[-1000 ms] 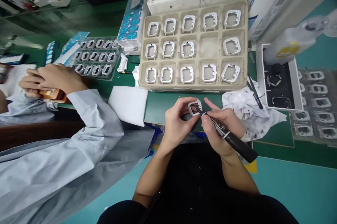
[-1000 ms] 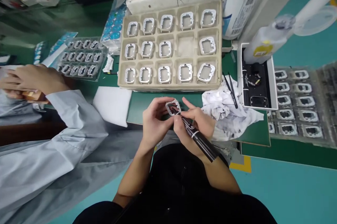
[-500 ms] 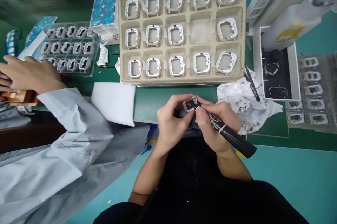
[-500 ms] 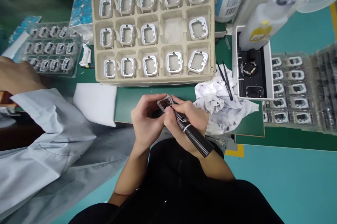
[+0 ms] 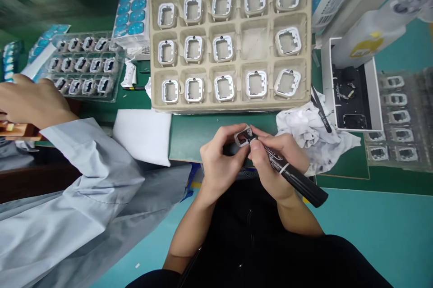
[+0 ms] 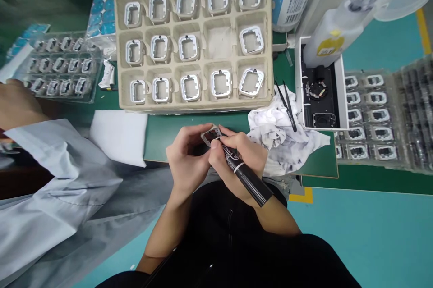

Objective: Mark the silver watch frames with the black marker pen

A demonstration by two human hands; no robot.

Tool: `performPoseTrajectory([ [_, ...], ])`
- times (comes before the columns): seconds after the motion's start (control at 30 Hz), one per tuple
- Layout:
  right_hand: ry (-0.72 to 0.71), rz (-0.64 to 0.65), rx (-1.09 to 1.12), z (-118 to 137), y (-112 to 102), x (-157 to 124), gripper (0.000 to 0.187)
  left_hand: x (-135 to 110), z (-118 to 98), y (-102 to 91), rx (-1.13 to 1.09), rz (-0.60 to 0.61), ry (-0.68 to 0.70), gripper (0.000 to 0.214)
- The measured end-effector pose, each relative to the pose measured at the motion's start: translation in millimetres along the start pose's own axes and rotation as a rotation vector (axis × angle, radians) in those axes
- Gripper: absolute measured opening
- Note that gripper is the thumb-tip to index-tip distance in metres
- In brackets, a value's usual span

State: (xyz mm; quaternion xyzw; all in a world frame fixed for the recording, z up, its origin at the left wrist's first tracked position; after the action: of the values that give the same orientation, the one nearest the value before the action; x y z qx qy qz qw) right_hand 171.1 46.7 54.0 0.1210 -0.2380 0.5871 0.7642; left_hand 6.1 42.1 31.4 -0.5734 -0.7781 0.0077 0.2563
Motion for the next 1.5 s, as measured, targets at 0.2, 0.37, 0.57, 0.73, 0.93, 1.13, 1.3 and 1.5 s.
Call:
performPoseTrajectory([
  [0.2,0.002,-0.018,-0.009,-1.2,0.3,-1.4,0.01,-0.5,-1.9,-0.4,0.021,-0.005,0.037,0.033],
  [0.37,-0.019,0.002,-0.036,0.7,0.6,-1.1,0.01,-1.4,-1.2,-1.1,0.037,-0.004,0.037,0.03],
  [0.57,-0.067,0.036,-0.091,5.4,2.9,0.2,0.015,-0.4,-0.3,-2.1,0.04,-0.008,0.02,0.028],
  [0.73,-0.032,-0.002,-0.083,3.9,1.0,0.6,0.013,0.5,-0.5,-0.8,-0.002,-0.002,0.02,0.032],
  [0.93,-0.034,0.038,-0.046,3.8,3.3,1.7,0.015,1.8,-0.3,-1.6,0.006,0.002,0.001,0.027],
  [1.13,-0.01,0.002,-0.07,3.7,0.9,-1.0,0.011,1.0,-0.8,-0.9,0.015,0.006,0.028,0.029],
  [1.3,-0.039,0.024,-0.061,5.1,1.9,0.7,0.012,0.4,0.2,-0.8,0.0,0.003,0.012,0.028],
  [1.5,0.016,0.009,-0.055,0.3,1.9,-2.0,0.011,0.3,2.3,-1.3,0.011,0.027,-0.024,0.027],
])
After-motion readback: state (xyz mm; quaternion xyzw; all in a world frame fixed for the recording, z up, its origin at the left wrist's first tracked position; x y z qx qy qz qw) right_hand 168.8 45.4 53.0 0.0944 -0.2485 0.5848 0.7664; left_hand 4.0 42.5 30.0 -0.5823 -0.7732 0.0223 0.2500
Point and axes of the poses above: each hand's wrist, its own x-axis towards the middle knuckle, its own y-axis out of the palm, z = x × y, the point moved 7 cm from there along x, towards the middle knuckle, and after that the axes turned 3 degrees about -z, right-handed, at the moved point
